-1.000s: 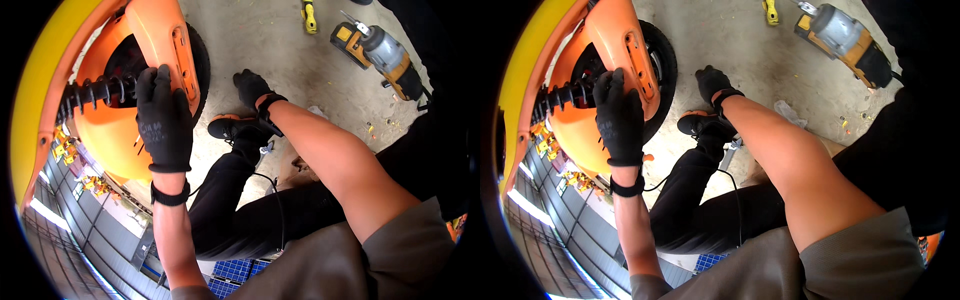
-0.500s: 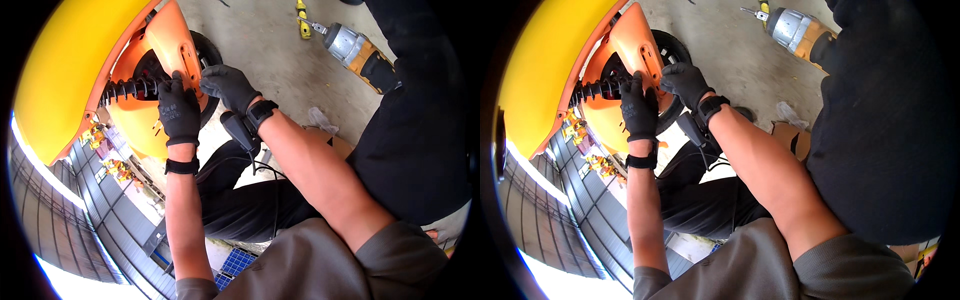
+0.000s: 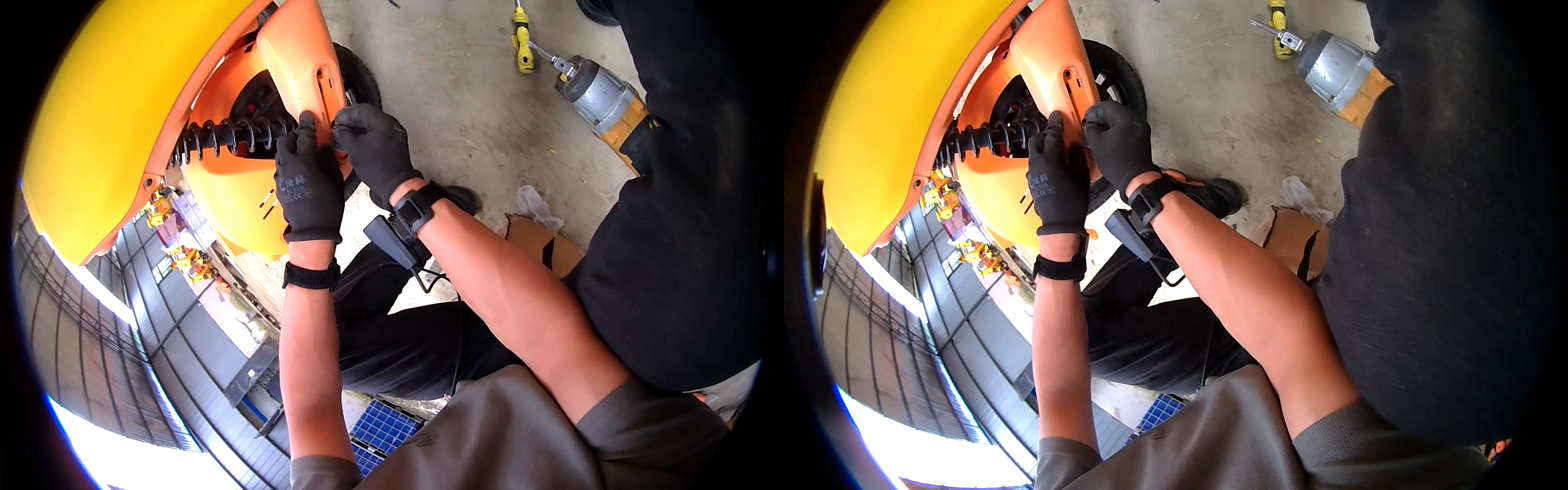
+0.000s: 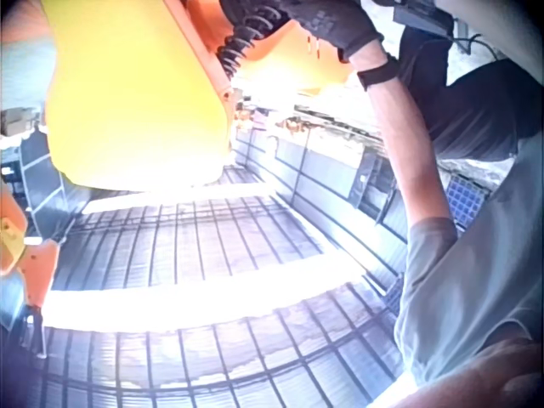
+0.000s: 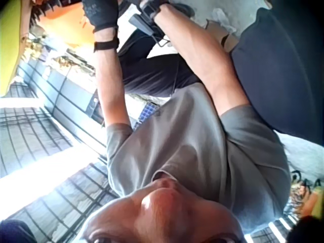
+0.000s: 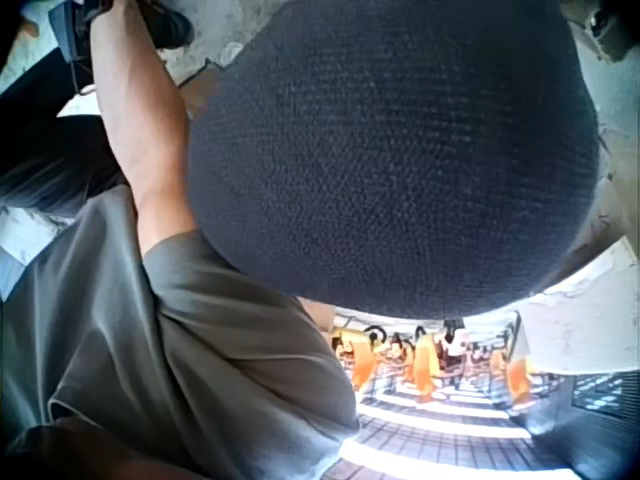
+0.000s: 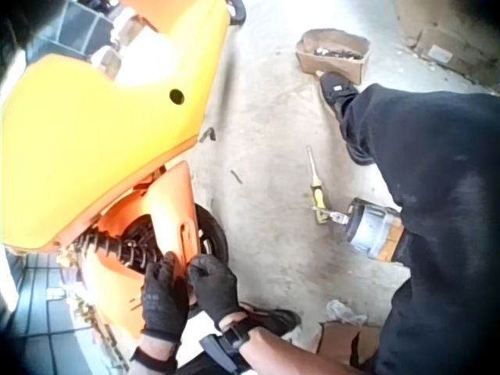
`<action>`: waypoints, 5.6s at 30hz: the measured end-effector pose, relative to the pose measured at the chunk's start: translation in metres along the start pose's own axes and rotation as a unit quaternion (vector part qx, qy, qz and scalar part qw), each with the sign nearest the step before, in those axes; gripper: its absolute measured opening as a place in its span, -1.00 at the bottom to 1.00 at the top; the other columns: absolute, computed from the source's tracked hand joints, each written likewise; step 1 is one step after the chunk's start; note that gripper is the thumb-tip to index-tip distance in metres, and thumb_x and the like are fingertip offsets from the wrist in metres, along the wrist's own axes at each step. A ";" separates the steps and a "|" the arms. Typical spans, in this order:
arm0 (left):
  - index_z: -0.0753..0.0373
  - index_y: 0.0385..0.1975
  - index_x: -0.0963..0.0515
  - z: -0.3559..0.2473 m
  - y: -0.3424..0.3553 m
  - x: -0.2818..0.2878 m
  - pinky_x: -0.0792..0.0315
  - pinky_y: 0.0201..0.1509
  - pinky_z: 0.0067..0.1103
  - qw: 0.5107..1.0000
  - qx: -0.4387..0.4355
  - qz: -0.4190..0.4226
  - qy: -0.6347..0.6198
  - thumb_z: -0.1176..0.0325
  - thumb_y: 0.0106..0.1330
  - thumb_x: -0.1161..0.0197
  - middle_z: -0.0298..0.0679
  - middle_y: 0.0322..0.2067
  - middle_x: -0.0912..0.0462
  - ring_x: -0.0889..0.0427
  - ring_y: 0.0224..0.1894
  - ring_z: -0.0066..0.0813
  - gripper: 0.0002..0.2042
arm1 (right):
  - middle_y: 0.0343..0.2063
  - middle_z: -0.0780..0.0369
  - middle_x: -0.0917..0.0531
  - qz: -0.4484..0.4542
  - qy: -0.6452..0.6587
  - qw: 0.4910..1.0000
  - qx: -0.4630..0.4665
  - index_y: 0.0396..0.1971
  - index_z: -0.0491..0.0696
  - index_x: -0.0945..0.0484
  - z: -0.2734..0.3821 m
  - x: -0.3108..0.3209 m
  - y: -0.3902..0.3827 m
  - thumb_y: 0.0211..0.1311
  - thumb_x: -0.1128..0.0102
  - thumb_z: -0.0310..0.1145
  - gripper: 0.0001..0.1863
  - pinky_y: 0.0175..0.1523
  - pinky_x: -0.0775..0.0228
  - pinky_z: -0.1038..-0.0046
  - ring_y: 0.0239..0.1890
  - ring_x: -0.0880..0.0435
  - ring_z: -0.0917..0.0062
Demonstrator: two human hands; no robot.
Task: The person removes screws from a scooter using an impact driver, aligns a new orange body panel, and fastens it with screws by hand and with the impact driver.
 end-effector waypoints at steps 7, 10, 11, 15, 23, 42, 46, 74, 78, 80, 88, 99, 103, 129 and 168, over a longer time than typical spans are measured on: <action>0.28 0.16 -0.41 0.001 0.000 0.001 -0.46 -0.02 -0.31 1.000 -0.008 -0.007 0.013 0.51 0.17 -0.20 0.08 -0.12 -0.49 -0.55 -0.08 0.08 -0.52 | -0.46 0.10 -0.67 0.004 -0.095 0.995 0.037 -0.43 -0.09 -0.62 0.007 0.006 -0.002 0.05 -0.19 -0.45 -0.92 -0.22 -0.52 0.36 -0.35 -0.69 0.26; 0.28 0.16 -0.42 0.000 0.001 0.003 -0.46 -0.05 -0.31 1.000 -0.013 -0.005 -0.002 0.51 0.17 -0.20 0.07 -0.13 -0.49 -0.56 -0.11 0.06 -0.51 | -0.48 0.12 -0.68 0.014 -0.038 0.999 0.015 -0.43 -0.09 -0.62 -0.002 0.005 0.001 0.05 -0.20 -0.46 -0.92 -0.23 -0.52 0.37 -0.38 -0.69 0.29; 0.28 0.16 -0.42 0.000 0.002 0.003 -0.46 -0.05 -0.31 1.000 -0.013 -0.004 0.004 0.51 0.17 -0.20 0.07 -0.13 -0.49 -0.56 -0.12 0.06 -0.52 | -0.48 0.13 -0.68 0.016 -0.018 1.000 0.008 -0.43 -0.09 -0.62 -0.006 0.005 0.001 0.05 -0.20 -0.46 -0.92 -0.23 -0.53 0.38 -0.38 -0.69 0.30; 0.28 0.16 -0.42 0.004 0.000 0.001 -0.47 -0.08 -0.31 1.000 -0.014 -0.008 0.012 0.50 0.17 -0.21 0.06 -0.14 -0.49 -0.56 -0.14 0.06 -0.52 | -0.52 0.14 -0.67 0.030 0.028 0.998 -0.050 -0.44 -0.10 -0.62 0.000 0.006 -0.001 0.04 -0.20 -0.48 -0.93 -0.24 -0.52 0.39 -0.40 -0.69 0.32; 0.27 0.16 -0.42 0.001 -0.001 0.004 -0.47 -0.07 -0.31 1.000 -0.003 -0.003 0.012 0.48 0.18 -0.20 0.06 -0.12 -0.49 -0.56 -0.13 0.06 -0.52 | -0.52 0.19 -0.67 0.031 -0.112 0.993 0.029 -0.40 -0.12 -0.57 0.007 0.002 0.001 0.10 -0.21 -0.50 -0.94 -0.32 -0.50 0.48 -0.50 -0.65 0.55; 0.27 0.14 -0.44 0.001 0.000 0.003 -0.48 -0.07 -0.30 1.000 0.007 -0.002 0.008 0.47 0.19 -0.20 0.06 -0.11 -0.50 -0.57 -0.13 0.04 -0.54 | -0.47 0.09 -0.66 -0.006 -0.165 0.986 0.039 -0.48 -0.07 -0.61 0.011 0.000 0.002 0.03 -0.22 -0.37 -0.90 -0.22 -0.50 0.28 -0.36 -0.66 0.17; 0.26 0.14 -0.44 -0.001 0.002 0.004 -0.48 -0.08 -0.30 1.000 -0.005 -0.011 0.000 0.47 0.19 -0.21 0.06 -0.11 -0.50 -0.58 -0.13 0.04 -0.54 | -0.46 0.10 -0.67 -0.027 -0.180 0.983 0.015 -0.49 -0.07 -0.61 -0.002 -0.002 0.010 0.04 -0.23 -0.34 -0.89 -0.22 -0.51 0.25 -0.35 -0.66 0.15; 0.15 0.14 -0.42 0.011 -0.006 -0.012 -0.48 -0.08 -0.28 0.995 -0.028 -0.069 0.062 0.42 0.21 -0.16 -0.08 -0.12 -0.49 -0.53 -0.08 -0.06 -0.56 | -0.18 0.09 -0.66 -0.387 -0.552 0.726 -0.139 0.00 -0.18 -0.50 0.031 0.276 -0.013 0.04 -0.38 -0.04 -0.38 0.06 -0.44 0.35 -0.10 -0.64 0.28; 0.11 0.13 -0.43 0.016 -0.009 -0.011 -0.49 -0.08 -0.26 0.996 -0.017 -0.060 0.069 0.43 0.19 -0.15 -0.09 -0.11 -0.49 -0.53 -0.09 -0.07 -0.56 | 0.04 0.14 -0.58 -0.150 -0.490 0.855 0.082 0.07 -0.14 -0.46 0.108 0.278 0.008 0.11 -0.34 -0.07 -0.39 0.18 -0.33 0.40 0.10 -0.54 0.37; 0.10 0.13 -0.43 0.017 -0.009 -0.015 -0.49 -0.08 -0.26 0.996 -0.014 -0.054 0.064 0.44 0.18 -0.14 -0.08 -0.13 -0.50 -0.54 -0.09 -0.07 -0.55 | 0.10 0.20 -0.55 -0.152 -0.448 0.874 0.110 0.11 -0.07 -0.45 0.106 0.286 0.010 0.10 -0.33 -0.05 -0.38 0.26 -0.24 0.38 0.18 -0.45 0.39; 0.09 0.14 -0.42 0.014 -0.005 -0.013 -0.48 -0.08 -0.29 0.997 -0.015 -0.056 0.060 0.45 0.20 -0.13 -0.13 -0.15 -0.49 -0.54 -0.10 -0.11 -0.56 | -0.11 0.28 -0.66 -0.103 -0.490 0.842 0.202 -0.05 -0.05 -0.57 0.105 0.298 0.044 0.14 -0.35 -0.10 -0.55 0.08 -0.41 0.47 -0.06 -0.63 0.48; 0.10 0.15 -0.42 0.013 -0.010 -0.010 -0.48 -0.08 -0.29 0.998 -0.009 -0.050 0.043 0.44 0.19 -0.14 -0.11 -0.15 -0.51 -0.54 -0.09 -0.09 -0.55 | -0.41 0.28 -0.62 0.130 -0.015 0.988 -0.086 -0.16 -0.17 -0.56 0.098 0.134 -0.022 0.22 -0.24 -0.33 -0.73 -0.28 -0.51 0.53 -0.40 -0.62 0.59; 0.10 0.14 -0.43 0.016 -0.010 -0.010 -0.48 -0.09 -0.29 0.997 -0.017 -0.062 0.045 0.43 0.18 -0.15 -0.11 -0.15 -0.51 -0.53 -0.09 -0.08 -0.55 | -0.41 0.30 -0.59 0.195 0.037 0.967 -0.159 -0.06 -0.14 -0.50 0.104 0.115 -0.022 0.24 -0.22 -0.33 -0.68 -0.28 -0.52 0.54 -0.40 -0.61 0.60; 0.15 0.14 -0.45 0.012 -0.008 -0.007 -0.47 -0.05 -0.28 0.998 -0.030 -0.063 -0.003 0.42 0.17 -0.18 -0.07 -0.11 -0.51 -0.52 -0.06 -0.05 -0.54 | -0.49 0.33 -0.51 0.236 0.171 0.908 -0.300 0.02 -0.03 -0.41 0.027 0.080 -0.071 0.26 -0.16 -0.32 -0.65 -0.25 -0.49 0.45 -0.47 -0.51 0.62; 0.12 0.13 -0.46 0.016 -0.009 -0.008 -0.48 -0.04 -0.30 0.997 -0.027 -0.074 -0.011 0.46 0.13 -0.21 -0.08 -0.12 -0.52 -0.52 -0.07 -0.05 -0.52 | -0.20 0.20 -0.62 0.255 -0.411 0.854 0.194 -0.03 -0.11 -0.48 0.021 0.089 -0.062 0.13 -0.33 -0.25 -0.57 -0.06 -0.48 0.42 -0.17 -0.62 0.44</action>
Point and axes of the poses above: each hand's wrist, its own y-axis towards the middle knuckle, its own x-axis out of the back of the hand, z = x × y, the point moved 2 cm from there along y, towards the middle knuckle
